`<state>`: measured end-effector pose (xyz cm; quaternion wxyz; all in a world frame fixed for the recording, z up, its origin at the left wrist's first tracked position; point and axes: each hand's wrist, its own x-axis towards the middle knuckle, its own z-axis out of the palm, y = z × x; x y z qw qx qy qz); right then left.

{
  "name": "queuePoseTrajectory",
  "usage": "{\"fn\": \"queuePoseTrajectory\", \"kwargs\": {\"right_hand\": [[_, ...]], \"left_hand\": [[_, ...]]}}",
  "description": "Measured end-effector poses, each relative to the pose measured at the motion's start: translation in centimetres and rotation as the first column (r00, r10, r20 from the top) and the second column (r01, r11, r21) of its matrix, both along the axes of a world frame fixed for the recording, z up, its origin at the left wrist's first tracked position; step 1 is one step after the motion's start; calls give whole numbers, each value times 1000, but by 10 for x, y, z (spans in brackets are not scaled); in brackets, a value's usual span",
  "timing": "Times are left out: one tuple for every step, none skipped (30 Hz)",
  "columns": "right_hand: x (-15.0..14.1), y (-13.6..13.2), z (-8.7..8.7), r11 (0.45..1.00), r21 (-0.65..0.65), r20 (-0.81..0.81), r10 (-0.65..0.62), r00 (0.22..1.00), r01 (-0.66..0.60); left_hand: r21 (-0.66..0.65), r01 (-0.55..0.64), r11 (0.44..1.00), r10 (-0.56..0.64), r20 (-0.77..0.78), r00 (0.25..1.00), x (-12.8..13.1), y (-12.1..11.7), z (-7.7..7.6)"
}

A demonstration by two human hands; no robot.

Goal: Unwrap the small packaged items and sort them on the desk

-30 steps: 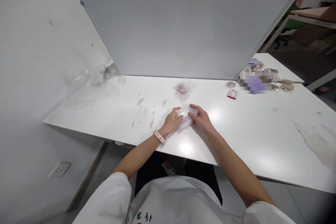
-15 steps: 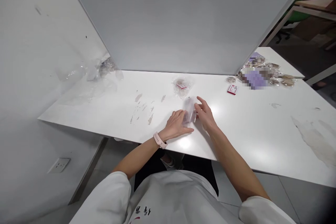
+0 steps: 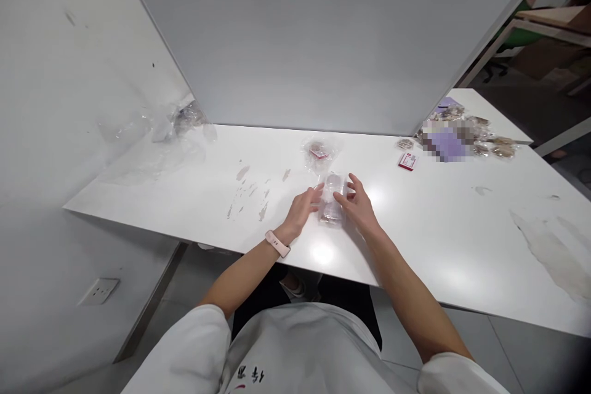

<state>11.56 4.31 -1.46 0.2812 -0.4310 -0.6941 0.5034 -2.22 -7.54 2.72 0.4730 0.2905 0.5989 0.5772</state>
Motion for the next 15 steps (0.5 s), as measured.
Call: {"fn": "queuePoseTrajectory", "kwargs": {"right_hand": [[0,0,0,997,71,28,2,1000,-4],[1,0,0,990,140,50,6,999,-13],[0,0,1,982,187,60,13,998,-24],[0,-1,2,980,194,53,26,998,-36],[-1,-2,4,986,157,26,45,999,-48],[-1,-3,6,994,87,-18,63,998,-62],[-2,-4,8,997,2,-72,72,995,-72],[-3,-4,9,994,-80,-121,67,990,-77],[-3,-5,10,986,-145,-153,61,986,-84],[-3,-5,11,978,-190,-168,55,984,-87],[-3,-5,12,973,-215,-168,50,985,-86],[-2,-5,12,971,-225,-156,46,987,-81],[-2,-4,12,972,-221,-141,45,989,-75],[-1,-2,11,976,-204,-125,48,991,-73],[0,-1,10,982,-175,-108,52,993,-70]], "left_hand": [[23,-10,1000,6,178,984,-2,1,0],[40,-16,999,2,330,944,-5,1,1],[53,-20,998,-6,447,895,-7,1,2],[66,-25,998,-14,529,849,-9,1,3],[81,-31,996,-22,583,812,-9,0,4],[99,-38,994,-31,615,788,-9,0,6],[119,-39,992,-46,633,773,-8,-1,8],[140,-31,990,-66,639,766,-6,-1,10],[160,-18,987,-89,636,767,-4,0,12],[178,-4,984,-111,627,771,-1,0,14],[192,8,981,-127,616,777,1,1,15],[200,18,980,-138,609,781,3,2,16],[202,21,979,-142,607,782,5,3,17],[199,19,980,-139,610,780,5,4,18],[192,15,981,-132,611,780,5,4,18]]}}
